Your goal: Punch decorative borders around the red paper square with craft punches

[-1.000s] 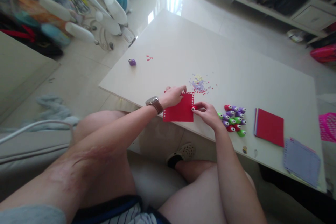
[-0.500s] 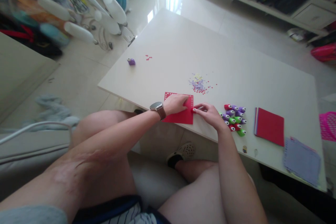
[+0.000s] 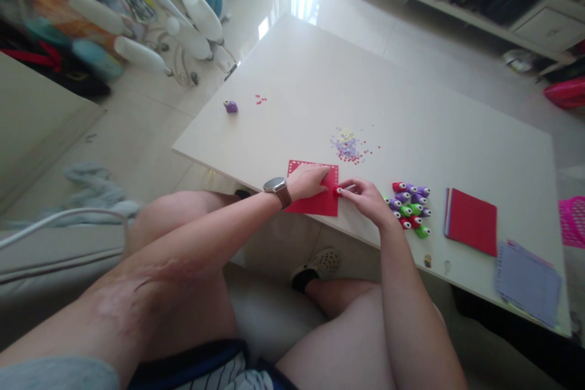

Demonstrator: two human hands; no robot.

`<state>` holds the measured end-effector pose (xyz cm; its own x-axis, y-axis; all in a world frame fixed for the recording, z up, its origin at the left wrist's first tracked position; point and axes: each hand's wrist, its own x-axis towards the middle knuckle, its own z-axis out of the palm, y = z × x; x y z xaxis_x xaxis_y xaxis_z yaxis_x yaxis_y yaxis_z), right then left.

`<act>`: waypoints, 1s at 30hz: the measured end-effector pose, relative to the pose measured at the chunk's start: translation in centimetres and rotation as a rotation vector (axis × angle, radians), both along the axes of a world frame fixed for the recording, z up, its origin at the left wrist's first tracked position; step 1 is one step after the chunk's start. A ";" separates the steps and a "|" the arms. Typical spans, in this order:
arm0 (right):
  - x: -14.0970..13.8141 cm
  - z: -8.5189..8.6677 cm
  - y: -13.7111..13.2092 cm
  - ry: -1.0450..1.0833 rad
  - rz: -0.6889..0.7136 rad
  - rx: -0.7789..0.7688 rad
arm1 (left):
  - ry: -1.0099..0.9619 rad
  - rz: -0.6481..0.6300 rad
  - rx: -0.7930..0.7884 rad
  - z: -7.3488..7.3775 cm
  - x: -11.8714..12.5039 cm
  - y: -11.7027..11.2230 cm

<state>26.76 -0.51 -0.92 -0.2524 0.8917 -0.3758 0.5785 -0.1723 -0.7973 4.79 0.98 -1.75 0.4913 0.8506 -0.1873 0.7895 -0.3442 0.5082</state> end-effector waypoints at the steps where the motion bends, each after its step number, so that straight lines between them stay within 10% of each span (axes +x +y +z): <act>1: -0.1 0.0 0.0 0.006 0.000 0.005 | 0.000 -0.001 0.003 -0.1 0.0 0.0; 30: -1.2 -2.3 0.7 0.022 -0.160 0.002 | 0.081 0.086 -0.064 -0.2 1.3 0.2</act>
